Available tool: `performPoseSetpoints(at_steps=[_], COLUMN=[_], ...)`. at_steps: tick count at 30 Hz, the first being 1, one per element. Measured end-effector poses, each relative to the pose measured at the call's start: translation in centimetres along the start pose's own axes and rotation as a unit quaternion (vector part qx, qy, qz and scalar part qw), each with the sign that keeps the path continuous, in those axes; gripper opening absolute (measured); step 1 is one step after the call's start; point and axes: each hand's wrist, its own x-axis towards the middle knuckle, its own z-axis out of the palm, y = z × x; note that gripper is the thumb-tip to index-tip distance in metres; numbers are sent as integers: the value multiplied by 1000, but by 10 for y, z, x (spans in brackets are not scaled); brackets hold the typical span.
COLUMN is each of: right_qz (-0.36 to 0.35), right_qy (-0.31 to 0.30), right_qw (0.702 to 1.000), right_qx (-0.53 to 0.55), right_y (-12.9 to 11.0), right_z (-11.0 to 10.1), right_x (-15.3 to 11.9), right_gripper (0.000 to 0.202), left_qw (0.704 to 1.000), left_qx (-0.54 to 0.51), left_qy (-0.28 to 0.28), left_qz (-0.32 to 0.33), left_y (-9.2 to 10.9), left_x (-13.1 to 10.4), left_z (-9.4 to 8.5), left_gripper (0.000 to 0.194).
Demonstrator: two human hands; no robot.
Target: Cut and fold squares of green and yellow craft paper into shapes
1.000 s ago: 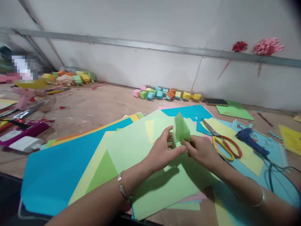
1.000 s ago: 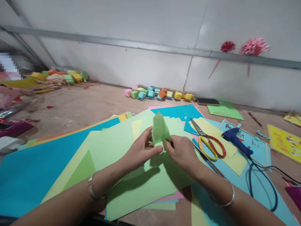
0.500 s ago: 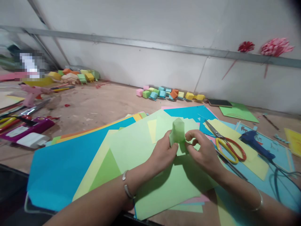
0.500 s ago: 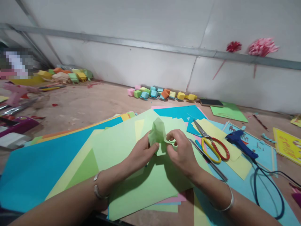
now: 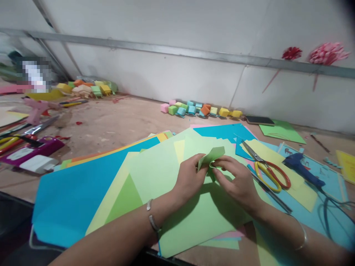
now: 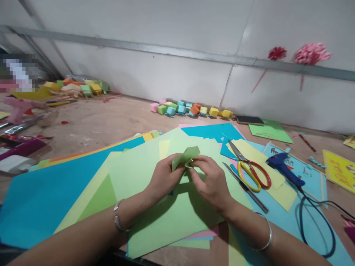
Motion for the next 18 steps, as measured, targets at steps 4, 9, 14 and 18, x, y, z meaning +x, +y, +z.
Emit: performPoseSetpoints(at_steps=[4, 9, 14, 18], right_qz=[21, 101, 182, 226], right_qy=[10, 29, 15, -10], right_qw=[1000, 993, 974, 959], right_qx=[14, 60, 133, 170], right_y=[-2, -3, 1, 1], right_z=[1, 3, 4, 3], right_x=[-1, -2, -1, 3], right_gripper=[15, 16, 12, 15], left_qw=[1000, 999, 1000, 999], left_qx=[23, 40, 17, 21], left_qy=[-4, -2, -10, -3], left_qz=[6, 28, -7, -50], left_y=[3, 9, 10, 7], left_x=[-1, -3, -4, -2], left_z=[1, 0, 0, -1], left_gripper=[17, 16, 16, 15])
